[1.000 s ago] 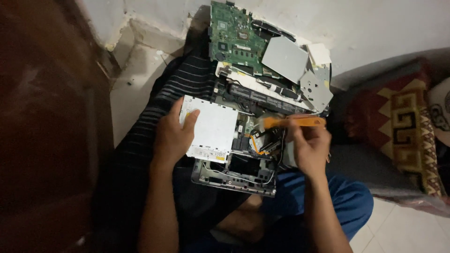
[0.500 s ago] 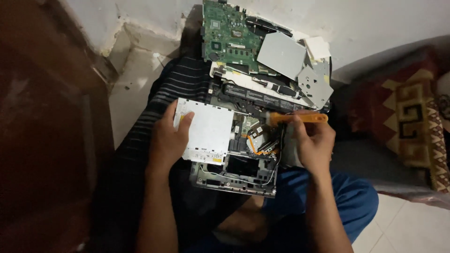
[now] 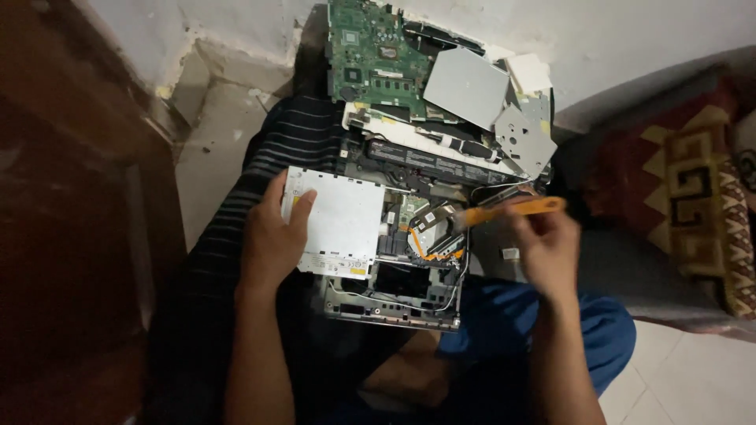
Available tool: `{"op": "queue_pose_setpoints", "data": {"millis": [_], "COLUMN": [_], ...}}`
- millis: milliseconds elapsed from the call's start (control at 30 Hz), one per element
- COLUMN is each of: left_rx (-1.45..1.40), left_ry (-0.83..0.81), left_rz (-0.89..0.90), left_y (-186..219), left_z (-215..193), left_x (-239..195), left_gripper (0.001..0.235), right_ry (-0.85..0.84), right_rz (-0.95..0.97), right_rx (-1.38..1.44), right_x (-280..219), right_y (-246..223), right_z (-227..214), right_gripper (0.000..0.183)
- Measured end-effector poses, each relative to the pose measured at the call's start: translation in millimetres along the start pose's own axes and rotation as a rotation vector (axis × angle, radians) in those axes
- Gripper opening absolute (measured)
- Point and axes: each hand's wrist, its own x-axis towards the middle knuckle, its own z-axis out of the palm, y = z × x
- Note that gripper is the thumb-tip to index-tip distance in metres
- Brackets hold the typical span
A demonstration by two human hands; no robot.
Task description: The person is repairing a disassembled laptop while sitting on the floor. They use a screwdriver to remove screws from a metal component and then use their hands to detach and reattach parts of the laptop chassis.
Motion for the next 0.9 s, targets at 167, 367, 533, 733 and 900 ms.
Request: {"op": "queue_pose_setpoints", "data": {"millis": [167,367,533,733,900], "left_rx": [0.002,0.021,-0.018,-0.033,-0.047], "left_ry": [-0.009,-0.013,-0.036,-0.034,-0.044], "left_rz": [0.011,-0.013,-0.072,-0.065,-0.050], "left_y": [-0.3,-1.8,0.2,7.9,2.2], "left_z": [0.2,-0.9,-1.9,-4.9,-5.3], "left_x": [-1.8,0.0,1.2,-1.9,-0.2], "left_gripper": [0.062,0.063,0.064,0.061,0.062], "right_ry": [0.029,-0.131,-0.301,-0.407,-0.218], "right_rz": [0.009,-0.118,-0.256,-0.328,-0.386], "right_rx": [0.131,0.040,-0.128,-0.197,-0.345], "right_x": [21.3,54.7,81.2,103.0,76.0], "right_y": [-19.6,-59.8,-70.2,-46.8,-77.1], "right_z": [-10.0,7.2,32.5,55.2,41.3], "right_gripper": [0.011,0.017,0.021,0.022,0.030]}}
